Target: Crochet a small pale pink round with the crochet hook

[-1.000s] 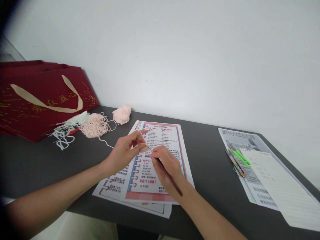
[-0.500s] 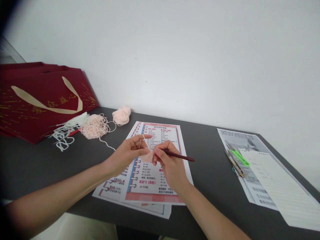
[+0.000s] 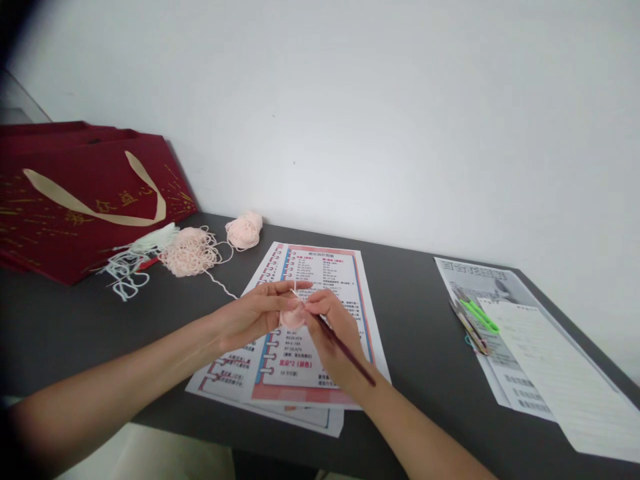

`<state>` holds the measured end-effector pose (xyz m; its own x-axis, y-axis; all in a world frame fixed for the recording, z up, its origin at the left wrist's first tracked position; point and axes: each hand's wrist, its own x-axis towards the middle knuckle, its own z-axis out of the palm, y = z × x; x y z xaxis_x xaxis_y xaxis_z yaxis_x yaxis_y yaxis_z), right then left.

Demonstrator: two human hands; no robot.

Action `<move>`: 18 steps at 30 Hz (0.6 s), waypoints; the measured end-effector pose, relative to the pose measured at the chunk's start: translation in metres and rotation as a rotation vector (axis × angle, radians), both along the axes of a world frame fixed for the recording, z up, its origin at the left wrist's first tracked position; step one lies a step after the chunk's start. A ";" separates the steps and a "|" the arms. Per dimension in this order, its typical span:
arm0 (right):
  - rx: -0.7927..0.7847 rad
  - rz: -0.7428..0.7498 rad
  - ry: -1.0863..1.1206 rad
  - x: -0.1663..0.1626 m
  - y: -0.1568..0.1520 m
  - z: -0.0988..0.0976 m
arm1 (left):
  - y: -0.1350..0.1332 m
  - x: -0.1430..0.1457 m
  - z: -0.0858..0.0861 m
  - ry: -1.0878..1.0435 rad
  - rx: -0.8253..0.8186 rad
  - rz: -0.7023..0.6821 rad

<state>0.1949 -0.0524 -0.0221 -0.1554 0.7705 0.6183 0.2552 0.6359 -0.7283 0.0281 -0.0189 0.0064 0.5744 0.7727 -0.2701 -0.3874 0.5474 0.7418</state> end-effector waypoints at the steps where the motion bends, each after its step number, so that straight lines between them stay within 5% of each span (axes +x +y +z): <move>1: -0.120 0.031 0.101 0.001 0.001 0.001 | 0.002 -0.001 0.001 0.014 0.004 0.012; 4: -0.309 0.121 0.330 0.004 0.004 0.003 | 0.007 -0.005 0.003 0.054 0.043 0.059; 12: -0.425 0.225 0.491 0.005 0.009 0.012 | 0.013 -0.014 0.006 0.063 0.143 -0.049; 18: -0.302 0.160 0.206 0.015 0.004 0.018 | 0.017 -0.019 0.010 0.082 0.141 -0.123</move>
<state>0.2102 -0.0487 -0.0042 -0.1847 0.8984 0.3984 -0.0003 0.4053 -0.9142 0.0091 -0.0020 0.0160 0.6472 0.7318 -0.2136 -0.2595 0.4750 0.8409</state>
